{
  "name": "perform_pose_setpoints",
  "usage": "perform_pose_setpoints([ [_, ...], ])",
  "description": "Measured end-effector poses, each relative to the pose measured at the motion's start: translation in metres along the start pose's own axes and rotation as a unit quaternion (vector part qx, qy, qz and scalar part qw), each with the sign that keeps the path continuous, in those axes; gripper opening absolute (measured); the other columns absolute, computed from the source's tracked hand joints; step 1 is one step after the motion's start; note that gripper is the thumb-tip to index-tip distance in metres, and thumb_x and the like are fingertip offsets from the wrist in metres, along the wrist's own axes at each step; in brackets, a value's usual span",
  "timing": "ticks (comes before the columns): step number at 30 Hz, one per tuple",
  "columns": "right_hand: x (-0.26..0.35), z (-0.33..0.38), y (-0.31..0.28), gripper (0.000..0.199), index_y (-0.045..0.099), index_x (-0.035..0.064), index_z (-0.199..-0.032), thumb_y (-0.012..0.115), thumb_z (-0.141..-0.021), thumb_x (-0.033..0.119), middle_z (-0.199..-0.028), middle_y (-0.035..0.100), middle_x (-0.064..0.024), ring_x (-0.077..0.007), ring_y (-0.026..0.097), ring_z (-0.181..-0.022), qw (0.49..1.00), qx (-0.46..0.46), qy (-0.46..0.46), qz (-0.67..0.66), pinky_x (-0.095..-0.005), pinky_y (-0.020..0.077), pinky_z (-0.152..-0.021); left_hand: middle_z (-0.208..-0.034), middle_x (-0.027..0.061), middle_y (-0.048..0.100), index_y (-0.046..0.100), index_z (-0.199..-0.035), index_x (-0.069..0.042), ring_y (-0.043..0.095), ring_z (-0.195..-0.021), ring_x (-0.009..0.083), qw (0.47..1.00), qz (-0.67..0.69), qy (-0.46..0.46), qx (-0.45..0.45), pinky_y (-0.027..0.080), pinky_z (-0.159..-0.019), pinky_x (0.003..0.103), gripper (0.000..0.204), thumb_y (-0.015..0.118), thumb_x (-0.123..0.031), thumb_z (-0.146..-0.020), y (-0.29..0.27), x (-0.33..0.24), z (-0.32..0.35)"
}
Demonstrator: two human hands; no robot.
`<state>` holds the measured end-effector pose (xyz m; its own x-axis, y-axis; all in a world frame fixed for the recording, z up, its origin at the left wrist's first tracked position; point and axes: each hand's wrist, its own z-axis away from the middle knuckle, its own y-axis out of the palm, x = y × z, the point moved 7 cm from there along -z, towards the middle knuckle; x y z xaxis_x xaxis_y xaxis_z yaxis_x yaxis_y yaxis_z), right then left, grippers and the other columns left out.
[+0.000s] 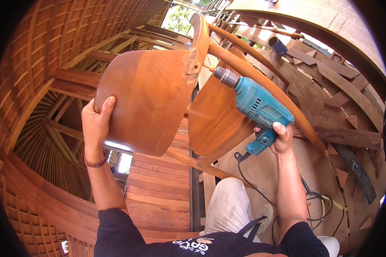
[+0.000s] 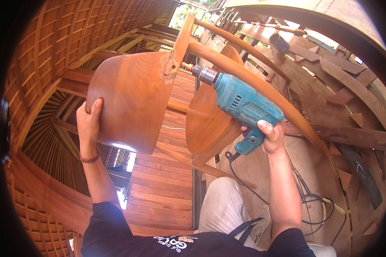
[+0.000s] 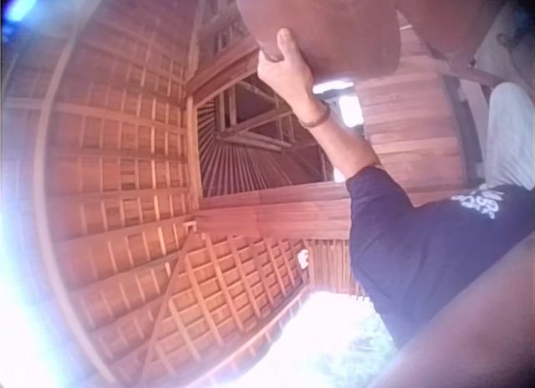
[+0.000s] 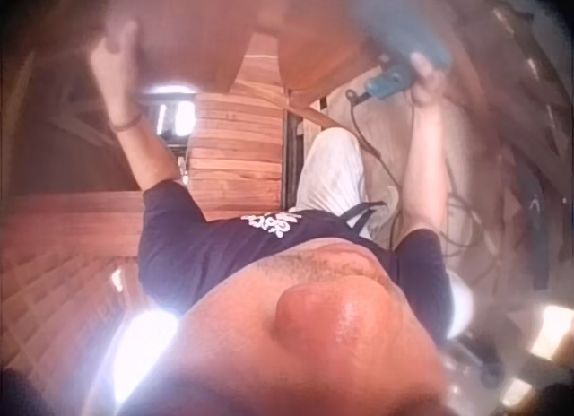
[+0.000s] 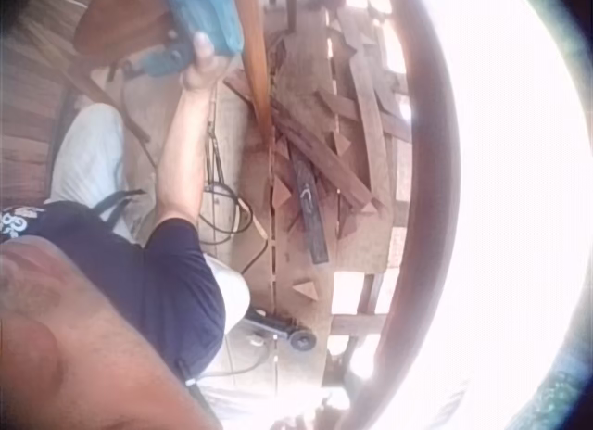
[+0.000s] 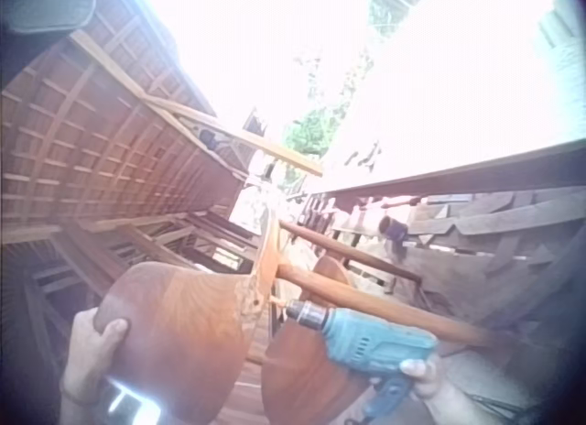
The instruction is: The person assembles a wooden chair by attaching the seat to the frame using a corded drill and an angle grinder. They position the seat, drill screws into the joints, and smooth the edges of the seat with the grinder.
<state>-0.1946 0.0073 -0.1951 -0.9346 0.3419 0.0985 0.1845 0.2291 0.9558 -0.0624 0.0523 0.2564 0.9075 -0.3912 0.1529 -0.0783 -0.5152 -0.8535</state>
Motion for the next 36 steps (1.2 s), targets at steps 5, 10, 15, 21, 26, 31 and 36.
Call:
perform_pose_setpoints([
  [5,0.003,-0.001,0.001,0.068,0.051,-0.0039,-0.126,0.071,-0.075,0.036,-0.103,0.066,-0.0172,-0.0253,0.069,-0.08,1.0,0.006,-0.016,0.004,-0.0366,0.0593,-0.071,-0.085,0.0011,0.068,0.067,-0.098,0.007,0.056,-0.076,0.0052,0.999,0.03,-0.006,-0.01,0.047,-0.068,0.023,0.031,0.069,-0.024,-0.093,0.002,-0.001,-0.002],
  [10,0.002,-0.001,0.0,0.068,0.05,-0.0041,-0.126,0.071,-0.075,0.034,-0.103,0.066,-0.0183,-0.0264,0.069,-0.08,1.0,0.01,-0.016,0.0,-0.0381,0.0597,-0.071,-0.084,0.0007,0.068,0.068,-0.098,0.006,0.057,-0.076,0.0052,1.0,0.029,-0.001,-0.009,0.048,-0.068,0.023,0.032,0.07,-0.025,-0.092,0.001,0.0,0.0],
  [15,0.017,0.017,-0.017,0.066,0.052,-0.0056,-0.123,0.072,-0.073,0.033,-0.099,0.067,-0.0188,-0.0261,0.069,-0.077,0.999,-0.021,-0.024,0.011,-0.0367,0.0596,-0.066,-0.083,0.0009,0.068,0.069,-0.098,0.006,0.057,-0.075,0.0052,0.999,0.033,-0.006,-0.006,0.047,-0.067,0.023,0.034,0.071,-0.027,-0.092,0.002,-0.003,-0.001],
  [21,0.082,0.051,-0.07,0.067,0.052,-0.007,-0.122,0.073,-0.073,0.034,-0.097,0.067,-0.0179,-0.0257,0.068,-0.076,0.989,-0.097,-0.068,0.083,-0.0366,0.0589,-0.067,-0.081,0.0012,0.068,0.068,-0.096,0.006,0.055,-0.073,0.0052,0.999,0.036,0.003,-0.016,0.047,-0.066,0.023,0.036,0.071,-0.03,-0.092,0.003,-0.004,0.0],
  [26,0.136,0.092,-0.151,0.06,0.051,-0.0041,-0.125,0.068,-0.086,0.038,-0.104,0.064,-0.0149,-0.0258,0.064,-0.084,0.969,-0.207,-0.075,0.11,-0.0388,0.0553,-0.076,-0.077,-0.0005,0.065,0.068,-0.093,0.005,0.053,-0.069,0.0047,1.0,0.013,0.009,-0.023,0.045,-0.063,0.023,0.04,0.071,-0.034,-0.091,0.003,-0.001,-0.001],
  [31,0.142,0.141,-0.23,0.048,0.056,-0.0018,-0.117,0.067,-0.09,0.036,-0.094,0.064,-0.0131,-0.0258,0.064,-0.081,0.945,-0.324,-0.026,0.04,-0.0362,0.054,-0.074,-0.071,-0.0019,0.061,0.068,-0.09,0.004,0.05,-0.064,0.0046,0.999,0.017,0.011,-0.033,0.043,-0.059,0.023,0.04,0.072,-0.036,-0.09,0.001,-0.003,0.001],
  [36,0.155,0.169,-0.28,0.046,0.056,-0.0014,-0.116,0.066,-0.091,0.035,-0.093,0.064,-0.013,-0.0253,0.065,-0.079,0.906,-0.411,-0.051,0.082,-0.0337,0.0539,-0.073,-0.073,-0.0002,0.064,0.069,-0.092,0.005,0.052,-0.062,0.0057,1.0,0.0,-0.001,-0.026,0.044,-0.058,0.024,0.04,0.072,-0.036,-0.09,0.001,0.001,-0.001],
])
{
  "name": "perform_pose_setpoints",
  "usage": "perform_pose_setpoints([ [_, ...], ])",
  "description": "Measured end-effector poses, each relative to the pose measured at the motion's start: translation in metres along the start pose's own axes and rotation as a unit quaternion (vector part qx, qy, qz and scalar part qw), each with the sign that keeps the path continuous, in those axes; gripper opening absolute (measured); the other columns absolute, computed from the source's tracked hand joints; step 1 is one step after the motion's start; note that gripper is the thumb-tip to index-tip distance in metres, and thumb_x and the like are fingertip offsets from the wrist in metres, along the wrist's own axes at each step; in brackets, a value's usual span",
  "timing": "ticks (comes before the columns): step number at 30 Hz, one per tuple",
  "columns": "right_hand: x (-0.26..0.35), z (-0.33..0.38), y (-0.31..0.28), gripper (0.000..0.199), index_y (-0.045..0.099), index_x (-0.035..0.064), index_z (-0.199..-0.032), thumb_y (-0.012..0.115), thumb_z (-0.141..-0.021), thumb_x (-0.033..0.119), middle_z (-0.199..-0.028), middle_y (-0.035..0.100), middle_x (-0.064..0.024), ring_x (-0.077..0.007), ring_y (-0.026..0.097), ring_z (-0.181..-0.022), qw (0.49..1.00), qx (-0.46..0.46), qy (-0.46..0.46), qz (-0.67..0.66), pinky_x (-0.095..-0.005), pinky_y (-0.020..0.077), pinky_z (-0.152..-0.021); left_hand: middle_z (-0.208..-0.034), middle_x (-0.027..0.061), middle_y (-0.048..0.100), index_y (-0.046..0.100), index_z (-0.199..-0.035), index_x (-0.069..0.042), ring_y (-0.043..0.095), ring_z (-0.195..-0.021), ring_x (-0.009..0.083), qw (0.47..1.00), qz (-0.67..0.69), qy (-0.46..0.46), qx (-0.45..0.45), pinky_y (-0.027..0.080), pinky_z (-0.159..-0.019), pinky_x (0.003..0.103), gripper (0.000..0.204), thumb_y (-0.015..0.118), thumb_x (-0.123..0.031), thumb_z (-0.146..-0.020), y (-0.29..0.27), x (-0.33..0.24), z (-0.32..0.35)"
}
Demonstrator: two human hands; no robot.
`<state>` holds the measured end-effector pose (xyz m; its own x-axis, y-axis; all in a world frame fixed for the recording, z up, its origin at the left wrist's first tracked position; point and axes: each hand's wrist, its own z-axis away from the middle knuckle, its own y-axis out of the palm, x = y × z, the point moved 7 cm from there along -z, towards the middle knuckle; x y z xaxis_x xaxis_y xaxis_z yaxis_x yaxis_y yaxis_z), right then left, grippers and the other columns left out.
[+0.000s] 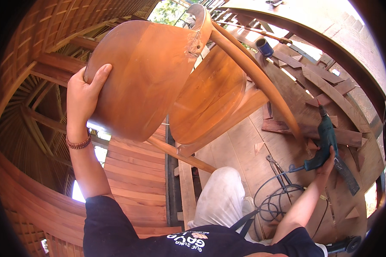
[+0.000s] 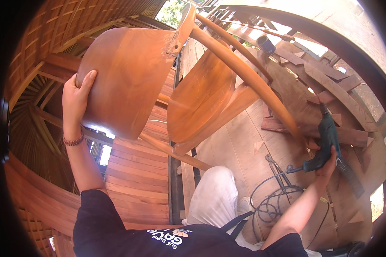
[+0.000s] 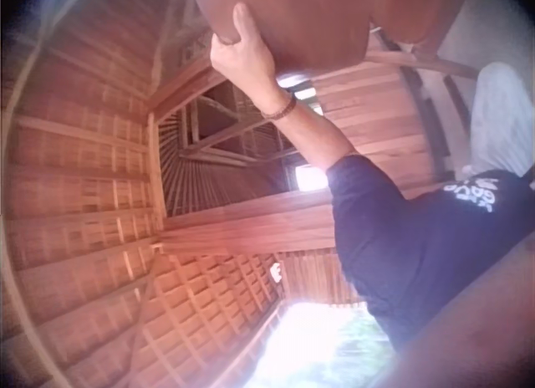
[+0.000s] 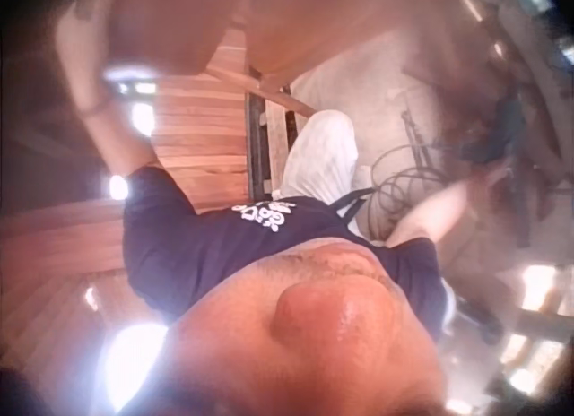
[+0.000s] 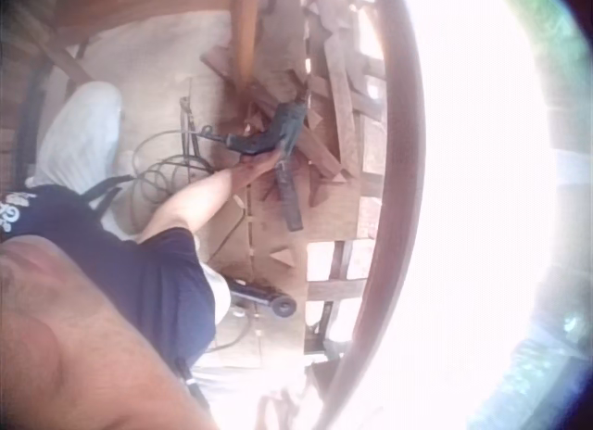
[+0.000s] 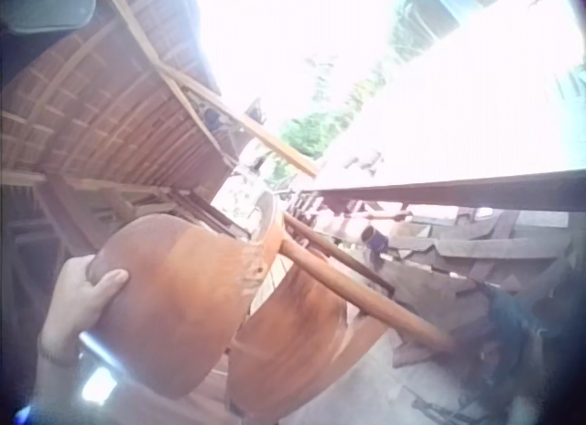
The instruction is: The person assembles a wooden chair by attaching the seat to the frame using a corded drill and an angle grinder. They position the seat, drill screws into the joints, and smooth the edges of the seat with the grinder.
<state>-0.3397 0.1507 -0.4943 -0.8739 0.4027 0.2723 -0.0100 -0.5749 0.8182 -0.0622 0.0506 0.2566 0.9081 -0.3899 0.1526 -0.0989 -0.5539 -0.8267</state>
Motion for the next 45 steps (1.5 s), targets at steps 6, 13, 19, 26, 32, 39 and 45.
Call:
perform_pose_setpoints([
  [6,-0.01,-0.01,-0.024,0.046,0.055,-0.0013,-0.117,0.065,-0.091,0.035,-0.093,0.064,-0.014,-0.026,0.065,-0.079,1.0,0.0,-0.019,-0.005,-0.0352,0.0539,-0.073,-0.078,0.0053,0.07,0.07,-0.097,0.005,0.062,-0.069,0.0074,1.0,0.011,-0.008,0.005,0.049,-0.063,0.024,0.042,0.073,-0.036,-0.088,-0.001,-0.01,0.006],
  [13,-0.023,-0.019,-0.033,0.045,0.057,-0.0016,-0.115,0.066,-0.091,0.035,-0.092,0.065,-0.0141,-0.0265,0.065,-0.079,0.998,-0.039,-0.019,0.035,-0.038,0.0539,-0.072,-0.079,0.0099,0.073,0.07,-0.098,0.006,0.067,-0.069,0.0126,0.998,0.05,-0.007,0.035,0.053,-0.065,0.028,0.046,0.074,-0.038,-0.086,-0.003,-0.009,0.002],
  [19,-0.013,-0.003,-0.035,0.061,0.065,-0.0057,-0.111,0.072,-0.082,0.047,-0.097,0.068,-0.0147,-0.0278,0.068,-0.079,0.924,-0.24,-0.069,0.29,-0.0407,0.0547,-0.072,-0.077,0.0149,0.072,0.068,-0.101,0.007,0.069,-0.068,0.0184,0.998,-0.01,0.039,0.049,0.053,-0.064,0.031,0.048,0.072,-0.039,-0.087,-0.015,0.008,0.007],
  [26,0.097,0.034,0.068,0.054,0.063,-0.0077,-0.115,0.066,-0.083,0.036,-0.111,0.067,-0.0236,-0.0372,0.064,-0.103,0.579,-0.286,-0.303,0.701,-0.0436,0.0481,-0.091,-0.074,0.0243,0.067,0.063,-0.112,0.008,0.069,-0.071,0.0362,0.989,-0.017,0.144,-0.039,0.053,-0.064,0.041,0.068,0.069,-0.053,-0.084,-0.007,0.008,0.003],
  [32,0.065,0.239,0.436,0.05,0.052,0.0004,-0.131,0.07,-0.087,0.016,-0.124,0.06,-0.0128,-0.0248,0.059,-0.117,0.712,0.261,-0.439,0.482,-0.0406,0.0449,-0.103,-0.073,0.0216,0.067,0.062,-0.096,0.002,0.069,-0.073,0.0354,0.981,-0.025,0.188,-0.047,0.056,-0.065,0.043,0.051,0.064,-0.048,-0.088,-0.02,0.011,0.012],
  [39,0.001,0.367,0.645,0.041,0.052,-0.0022,-0.132,0.041,-0.103,0.024,-0.129,0.06,-0.0154,-0.0238,0.056,-0.121,0.615,0.458,-0.435,0.471,-0.0395,0.0421,-0.104,-0.087,0.0135,0.071,0.071,-0.09,-0.005,0.071,-0.081,0.0248,0.947,-0.012,0.31,-0.086,0.057,-0.067,0.035,0.023,0.067,-0.026,-0.084,-0.026,0.026,0.036],
  [45,0.001,0.351,0.649,0.043,0.06,0.0009,-0.124,0.041,-0.102,0.033,-0.118,0.063,-0.0134,-0.0216,0.059,-0.106,0.567,0.455,-0.503,0.467,-0.0358,0.048,-0.092,-0.104,0.0039,0.073,0.077,-0.101,-0.013,0.069,-0.098,0.0188,0.959,-0.006,0.282,0.009,0.056,-0.075,0.032,0.025,0.075,-0.026,-0.08,-0.031,0.019,0.035],
])
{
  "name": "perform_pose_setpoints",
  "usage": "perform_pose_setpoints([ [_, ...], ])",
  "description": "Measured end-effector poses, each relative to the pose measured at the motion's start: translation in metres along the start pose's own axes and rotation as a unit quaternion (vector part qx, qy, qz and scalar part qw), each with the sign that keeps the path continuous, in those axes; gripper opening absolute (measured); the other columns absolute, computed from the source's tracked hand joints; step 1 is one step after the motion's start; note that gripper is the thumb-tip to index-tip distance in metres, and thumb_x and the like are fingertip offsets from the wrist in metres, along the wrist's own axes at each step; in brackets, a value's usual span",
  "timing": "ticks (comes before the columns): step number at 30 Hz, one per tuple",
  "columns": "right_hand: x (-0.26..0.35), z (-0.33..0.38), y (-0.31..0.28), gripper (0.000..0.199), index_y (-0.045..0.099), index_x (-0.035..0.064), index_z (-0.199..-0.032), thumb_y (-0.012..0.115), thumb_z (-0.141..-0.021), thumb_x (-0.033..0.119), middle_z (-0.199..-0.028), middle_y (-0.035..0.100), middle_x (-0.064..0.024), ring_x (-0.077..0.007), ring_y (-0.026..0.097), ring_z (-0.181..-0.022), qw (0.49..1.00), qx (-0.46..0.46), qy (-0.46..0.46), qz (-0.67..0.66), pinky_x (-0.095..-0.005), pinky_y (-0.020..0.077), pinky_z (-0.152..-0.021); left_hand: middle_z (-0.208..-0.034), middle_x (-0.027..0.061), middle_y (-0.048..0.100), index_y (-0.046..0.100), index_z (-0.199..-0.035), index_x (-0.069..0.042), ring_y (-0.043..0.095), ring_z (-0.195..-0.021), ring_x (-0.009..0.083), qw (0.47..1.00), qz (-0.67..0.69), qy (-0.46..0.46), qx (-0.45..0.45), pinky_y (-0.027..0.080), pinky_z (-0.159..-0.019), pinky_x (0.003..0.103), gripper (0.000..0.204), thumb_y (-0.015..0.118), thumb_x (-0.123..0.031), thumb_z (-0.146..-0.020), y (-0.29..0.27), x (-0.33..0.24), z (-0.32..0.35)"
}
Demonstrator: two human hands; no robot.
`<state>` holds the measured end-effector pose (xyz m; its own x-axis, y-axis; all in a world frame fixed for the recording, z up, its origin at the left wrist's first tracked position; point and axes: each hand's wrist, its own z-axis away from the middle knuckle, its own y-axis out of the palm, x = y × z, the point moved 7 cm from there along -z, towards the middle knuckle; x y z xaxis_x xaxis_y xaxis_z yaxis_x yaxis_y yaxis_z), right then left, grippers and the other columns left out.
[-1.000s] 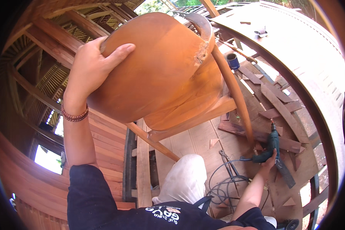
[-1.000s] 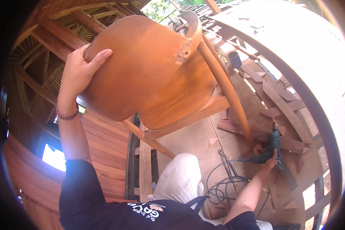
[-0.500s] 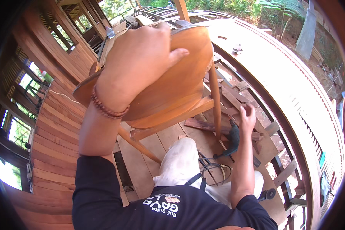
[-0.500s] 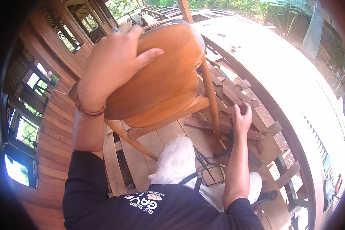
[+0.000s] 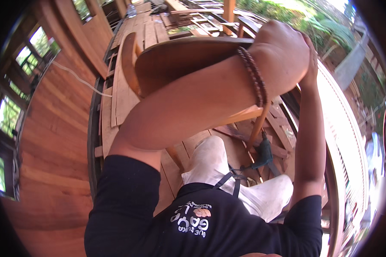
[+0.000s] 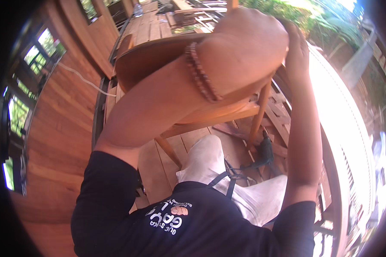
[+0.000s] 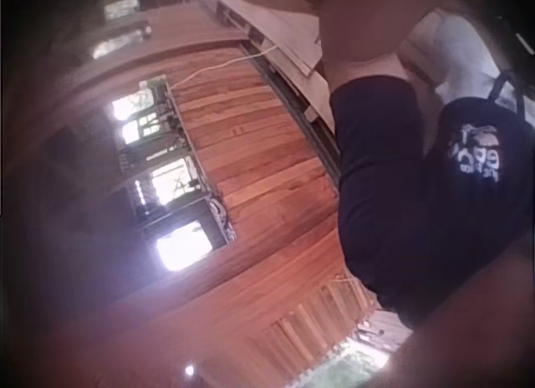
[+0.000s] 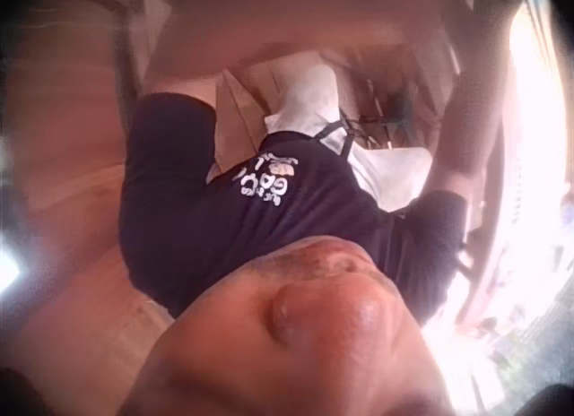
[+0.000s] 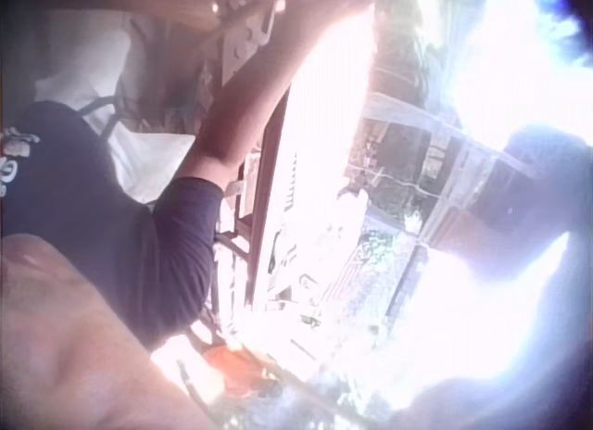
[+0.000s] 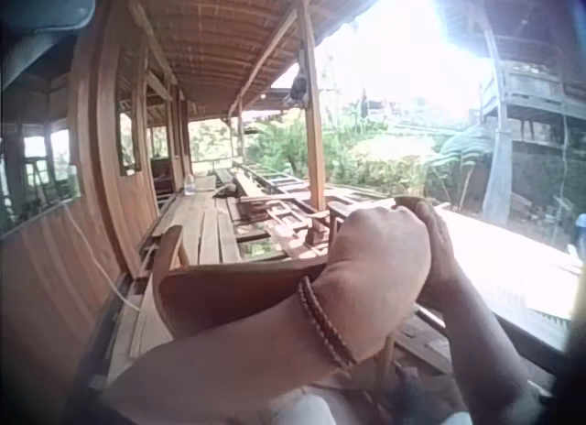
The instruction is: The person assembles a wooden chair by attaching the seat to the frame using a corded drill and an angle grinder. They position the seat, drill screws into the joints, and smooth the edges of the seat with the grinder.
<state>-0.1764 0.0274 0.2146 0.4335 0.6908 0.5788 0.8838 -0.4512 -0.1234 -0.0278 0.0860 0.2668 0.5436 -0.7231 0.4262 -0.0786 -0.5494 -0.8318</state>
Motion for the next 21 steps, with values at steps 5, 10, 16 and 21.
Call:
perform_pose_setpoints([
  [5,-0.057,0.069,-0.053,0.039,0.059,0.0002,-0.124,0.063,-0.093,0.024,-0.107,0.067,-0.0081,-0.0137,0.059,-0.101,0.98,-0.178,0.09,0.01,-0.0304,0.0484,-0.088,-0.083,0.0091,0.072,0.075,-0.091,-0.007,0.072,-0.079,0.0217,0.995,-0.032,0.008,-0.091,0.057,-0.066,0.032,0.032,0.074,-0.037,-0.082,0.015,0.006,-0.001],
  [10,-0.257,0.303,-0.143,0.029,0.064,-0.0026,-0.107,0.065,-0.091,0.021,-0.097,0.068,-0.0101,-0.0153,0.062,-0.09,0.841,-0.4,0.363,-0.01,-0.0299,0.0476,-0.08,-0.079,0.0185,0.068,0.068,-0.092,0.001,0.071,-0.077,0.0273,0.993,-0.054,-0.05,-0.093,0.054,-0.067,0.04,0.036,0.068,-0.034,-0.086,0.008,-0.006,-0.029],
  [16,-0.33,0.549,-0.125,0.066,0.059,-0.0029,-0.121,0.067,-0.075,0.044,-0.12,0.062,-0.0271,-0.0399,0.058,-0.117,0.598,-0.251,0.698,0.303,-0.0491,0.0433,-0.101,-0.08,0.0183,0.068,0.066,-0.104,0.004,0.066,-0.071,0.0244,0.976,-0.016,-0.215,0.025,0.051,-0.069,0.037,0.047,0.066,-0.041,-0.092,0.027,0.016,-0.033],
  [21,-0.356,0.64,-0.111,0.085,0.05,-0.007,-0.125,0.073,-0.072,0.055,-0.126,0.054,-0.0296,-0.0427,0.051,-0.121,0.52,-0.308,0.708,0.365,-0.0493,0.0432,-0.101,-0.086,0.015,0.073,0.068,-0.103,0.003,0.068,-0.076,0.0192,0.971,0.012,-0.232,-0.058,0.051,-0.072,0.032,0.047,0.07,-0.041,-0.089,0.025,0.013,-0.028],
])
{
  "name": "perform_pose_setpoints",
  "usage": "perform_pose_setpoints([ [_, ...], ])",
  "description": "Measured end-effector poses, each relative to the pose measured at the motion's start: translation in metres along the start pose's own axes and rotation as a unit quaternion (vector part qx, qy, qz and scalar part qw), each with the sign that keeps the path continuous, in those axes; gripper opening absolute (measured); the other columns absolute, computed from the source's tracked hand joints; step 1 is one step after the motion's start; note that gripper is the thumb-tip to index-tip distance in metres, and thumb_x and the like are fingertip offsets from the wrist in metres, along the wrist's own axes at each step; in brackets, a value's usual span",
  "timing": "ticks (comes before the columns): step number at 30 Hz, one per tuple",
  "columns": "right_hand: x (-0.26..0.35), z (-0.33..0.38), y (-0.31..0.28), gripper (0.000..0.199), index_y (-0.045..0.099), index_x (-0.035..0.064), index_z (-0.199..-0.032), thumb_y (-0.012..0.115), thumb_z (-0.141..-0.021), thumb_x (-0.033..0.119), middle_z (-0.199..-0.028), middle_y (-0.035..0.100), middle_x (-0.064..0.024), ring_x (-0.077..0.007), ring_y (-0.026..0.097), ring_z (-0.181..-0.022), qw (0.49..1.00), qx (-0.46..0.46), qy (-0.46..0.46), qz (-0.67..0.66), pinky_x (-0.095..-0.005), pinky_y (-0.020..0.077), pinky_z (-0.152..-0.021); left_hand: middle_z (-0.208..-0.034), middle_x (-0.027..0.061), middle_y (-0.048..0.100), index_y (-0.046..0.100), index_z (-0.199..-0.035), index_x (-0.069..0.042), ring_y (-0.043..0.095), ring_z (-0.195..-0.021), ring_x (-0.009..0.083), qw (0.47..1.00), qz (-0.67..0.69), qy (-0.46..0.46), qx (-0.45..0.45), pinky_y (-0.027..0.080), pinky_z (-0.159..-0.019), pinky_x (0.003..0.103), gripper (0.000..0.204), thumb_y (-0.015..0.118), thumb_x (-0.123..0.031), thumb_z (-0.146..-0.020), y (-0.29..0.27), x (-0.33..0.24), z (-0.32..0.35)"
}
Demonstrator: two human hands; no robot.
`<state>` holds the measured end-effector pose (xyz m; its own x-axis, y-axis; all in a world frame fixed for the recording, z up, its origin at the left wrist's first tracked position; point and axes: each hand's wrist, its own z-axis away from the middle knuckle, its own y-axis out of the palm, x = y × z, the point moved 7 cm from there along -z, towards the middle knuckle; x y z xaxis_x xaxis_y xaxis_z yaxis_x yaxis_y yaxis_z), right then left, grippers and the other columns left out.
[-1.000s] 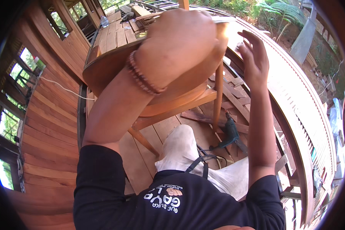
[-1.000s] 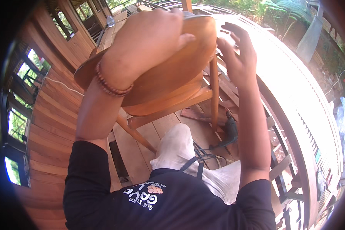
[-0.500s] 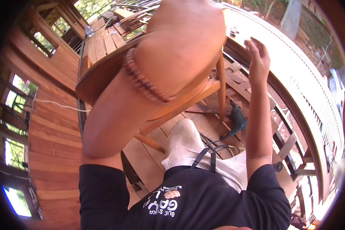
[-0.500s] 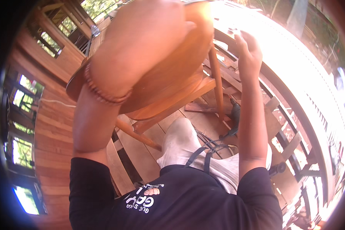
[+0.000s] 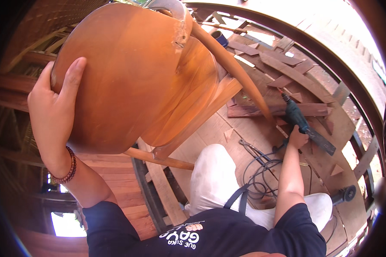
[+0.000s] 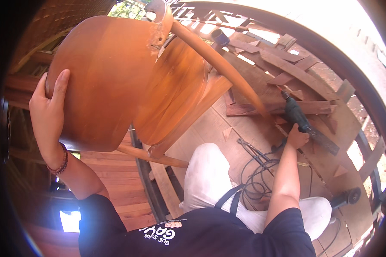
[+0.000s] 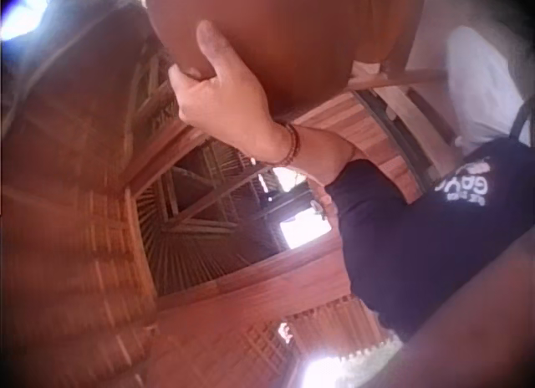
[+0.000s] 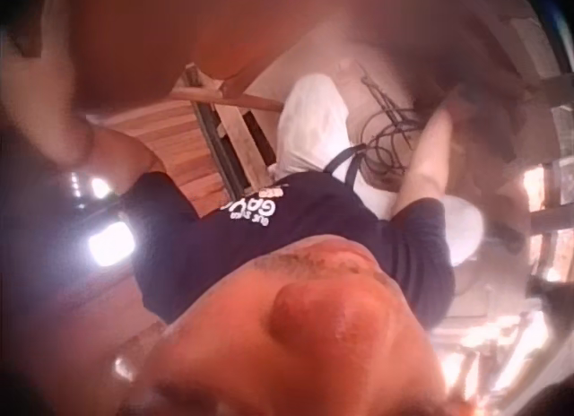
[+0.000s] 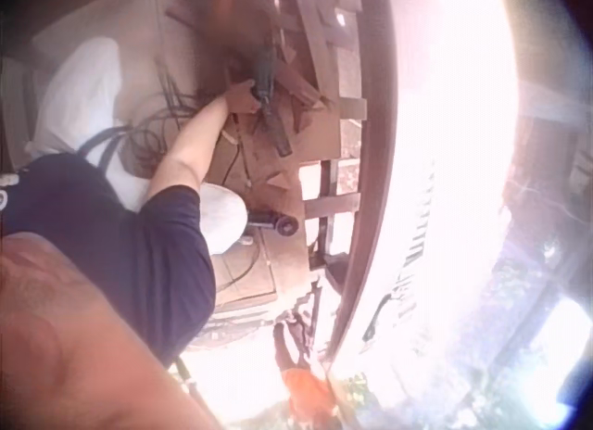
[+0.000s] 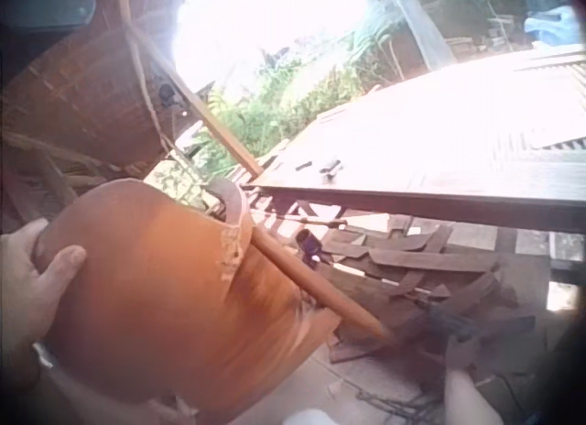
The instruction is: The person assembles a wooden chair by attaching the seat to the frame using a corded drill and an angle grinder. They position the seat, drill screws into the joints, and smooth the edges of the seat with the grinder.
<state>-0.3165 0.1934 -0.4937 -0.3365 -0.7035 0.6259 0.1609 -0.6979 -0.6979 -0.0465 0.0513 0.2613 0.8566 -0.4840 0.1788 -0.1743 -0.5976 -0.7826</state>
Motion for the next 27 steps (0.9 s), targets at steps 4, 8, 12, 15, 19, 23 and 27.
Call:
perform_pose_setpoints([
  [4,0.015,-0.01,-0.017,0.086,0.053,-0.0058,-0.121,0.075,-0.069,0.058,-0.123,0.056,-0.0295,-0.0428,0.055,-0.117,0.997,-0.049,-0.031,0.049,-0.0507,0.0439,-0.1,-0.092,0.0107,0.073,0.068,-0.106,0.004,0.064,-0.084,0.0128,1.0,0.006,-0.021,-0.012,0.049,-0.078,0.029,0.047,0.072,-0.039,-0.089,0.022,0.006,-0.005],
  [8,0.024,0.023,0.007,0.08,0.057,-0.0045,-0.117,0.078,-0.068,0.055,-0.113,0.064,-0.0273,-0.041,0.062,-0.108,0.994,0.056,-0.075,0.052,-0.0494,0.0453,-0.098,-0.092,0.006,0.072,0.068,-0.107,0.005,0.061,-0.085,0.0092,0.998,-0.058,-0.037,-0.013,0.048,-0.08,0.026,0.046,0.071,-0.039,-0.091,-0.008,0.012,-0.001],
  [12,0.019,0.006,0.043,0.057,0.059,-0.0037,-0.115,0.076,-0.079,0.037,-0.1,0.069,-0.0192,-0.0327,0.067,-0.095,0.953,0.147,-0.057,-0.257,-0.0413,0.0522,-0.086,-0.091,0.0026,0.07,0.069,-0.106,0.004,0.058,-0.083,0.0071,0.998,-0.045,-0.035,-0.001,0.046,-0.079,0.024,0.045,0.07,-0.038,-0.092,0.002,0.013,-0.011],
  [15,0.025,0.002,0.062,0.035,0.06,-0.0036,-0.113,0.069,-0.087,0.018,-0.091,0.069,-0.0147,-0.0275,0.069,-0.086,0.776,0.299,0.143,-0.536,-0.0352,0.0558,-0.076,-0.094,0.0024,0.069,0.069,-0.106,0.004,0.058,-0.086,0.0082,0.997,-0.056,-0.044,0.013,0.046,-0.081,0.025,0.041,0.067,-0.036,-0.094,0.007,0.018,-0.012],
  [19,0.022,-0.015,0.07,0.034,0.057,-0.0028,-0.122,0.064,-0.091,0.009,-0.099,0.068,-0.0141,-0.0251,0.068,-0.091,0.685,0.375,0.18,-0.598,-0.0338,0.056,-0.077,-0.106,0.005,0.067,0.065,-0.114,0.005,0.058,-0.095,0.0105,0.996,0.012,-0.051,0.078,0.045,-0.087,0.026,0.042,0.062,-0.034,-0.098,0.002,0.039,-0.019],
  [23,0.041,0.011,0.028,0.041,0.05,-0.0042,-0.13,0.061,-0.093,0.01,-0.113,0.064,-0.0172,-0.026,0.066,-0.101,0.641,0.39,0.122,-0.65,-0.0359,0.055,-0.086,-0.117,0.0091,0.065,0.059,-0.123,0.006,0.06,-0.105,0.0154,0.983,0.051,-0.104,0.14,0.046,-0.093,0.031,0.046,0.058,-0.033,-0.1,-0.008,0.064,-0.02],
  [27,0.081,0.033,0.0,0.042,0.047,-0.0071,-0.132,0.054,-0.097,0.014,-0.118,0.061,-0.0198,-0.0288,0.063,-0.11,0.536,0.471,0.068,-0.697,-0.0369,0.0523,-0.095,-0.117,0.0098,0.064,0.057,-0.124,0.006,0.061,-0.106,0.0172,0.974,0.091,-0.113,0.174,0.048,-0.094,0.032,0.045,0.057,-0.032,-0.101,-0.014,0.062,-0.034],
])
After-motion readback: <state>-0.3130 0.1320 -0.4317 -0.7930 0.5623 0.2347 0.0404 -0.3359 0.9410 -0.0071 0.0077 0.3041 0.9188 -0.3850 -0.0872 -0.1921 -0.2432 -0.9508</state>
